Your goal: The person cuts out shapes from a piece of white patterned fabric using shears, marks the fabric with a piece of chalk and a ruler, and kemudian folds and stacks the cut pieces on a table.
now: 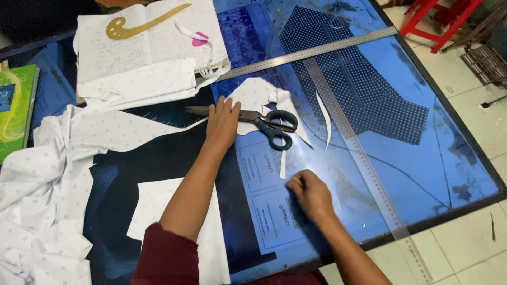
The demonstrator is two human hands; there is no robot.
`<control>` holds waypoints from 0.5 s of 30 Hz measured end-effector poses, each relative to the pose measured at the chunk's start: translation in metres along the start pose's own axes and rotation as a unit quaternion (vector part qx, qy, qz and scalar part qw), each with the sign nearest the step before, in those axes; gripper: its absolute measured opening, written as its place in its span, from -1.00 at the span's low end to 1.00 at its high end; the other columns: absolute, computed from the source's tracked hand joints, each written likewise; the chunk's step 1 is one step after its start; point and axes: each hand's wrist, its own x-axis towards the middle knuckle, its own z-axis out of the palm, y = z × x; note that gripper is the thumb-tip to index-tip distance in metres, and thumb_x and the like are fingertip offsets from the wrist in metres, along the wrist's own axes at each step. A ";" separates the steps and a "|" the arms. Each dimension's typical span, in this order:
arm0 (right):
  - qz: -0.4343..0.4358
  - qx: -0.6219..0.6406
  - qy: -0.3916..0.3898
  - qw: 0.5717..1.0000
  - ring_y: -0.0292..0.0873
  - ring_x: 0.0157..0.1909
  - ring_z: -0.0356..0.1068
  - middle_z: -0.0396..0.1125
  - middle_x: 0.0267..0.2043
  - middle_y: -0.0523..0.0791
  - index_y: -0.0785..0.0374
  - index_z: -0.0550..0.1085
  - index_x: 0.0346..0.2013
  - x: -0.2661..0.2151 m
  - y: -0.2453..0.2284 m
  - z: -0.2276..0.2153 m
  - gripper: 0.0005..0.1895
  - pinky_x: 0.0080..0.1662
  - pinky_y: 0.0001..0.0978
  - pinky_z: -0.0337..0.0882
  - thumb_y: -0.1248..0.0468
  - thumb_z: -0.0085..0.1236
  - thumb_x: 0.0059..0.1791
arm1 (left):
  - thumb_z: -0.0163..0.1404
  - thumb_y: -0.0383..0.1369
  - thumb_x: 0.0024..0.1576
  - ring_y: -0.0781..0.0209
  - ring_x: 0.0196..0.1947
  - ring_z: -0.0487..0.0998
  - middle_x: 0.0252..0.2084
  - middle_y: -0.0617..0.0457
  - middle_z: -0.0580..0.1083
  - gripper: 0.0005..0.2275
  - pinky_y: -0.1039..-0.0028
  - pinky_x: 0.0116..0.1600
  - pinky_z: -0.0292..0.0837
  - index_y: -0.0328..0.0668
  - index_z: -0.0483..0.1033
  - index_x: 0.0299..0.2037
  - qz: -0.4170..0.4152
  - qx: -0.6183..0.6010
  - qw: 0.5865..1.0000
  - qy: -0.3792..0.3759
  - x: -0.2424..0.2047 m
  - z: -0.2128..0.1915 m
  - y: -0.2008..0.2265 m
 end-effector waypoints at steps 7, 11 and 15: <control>0.055 0.027 0.242 0.968 0.25 -0.03 0.51 0.51 -0.17 0.12 0.26 0.58 0.01 0.021 0.097 -0.113 -0.75 -0.02 0.05 0.44 0.13 0.21 0.21 | 0.17 -0.56 -0.05 -0.09 -0.24 0.46 -0.28 -0.06 0.38 -0.85 -0.02 0.02 0.22 -0.21 0.53 -0.31 0.076 0.031 0.996 0.023 0.022 0.014 -0.016; 0.106 -0.030 0.222 0.969 -0.03 0.00 0.44 0.51 -0.13 -0.05 0.00 0.67 -0.04 0.025 0.121 -0.126 -0.67 0.06 -0.19 0.31 -0.06 0.14 0.08 | 0.11 -0.46 -0.04 -0.17 -0.25 0.50 -0.25 -0.06 0.44 -0.82 -0.03 -0.06 0.32 -0.11 0.43 -0.26 0.080 0.003 0.997 -0.025 0.018 0.002 -0.007; 0.104 -0.139 0.218 0.960 0.19 -0.09 0.49 0.54 -0.20 0.07 0.02 0.69 -0.03 0.034 0.122 -0.129 -0.56 -0.10 -0.01 0.40 -0.17 0.22 0.03 | 0.06 -0.49 -0.11 -0.17 -0.30 0.56 -0.34 -0.03 0.52 -0.86 -0.01 -0.28 0.41 -0.07 0.49 -0.34 0.094 -0.005 0.995 0.027 0.012 -0.015 0.011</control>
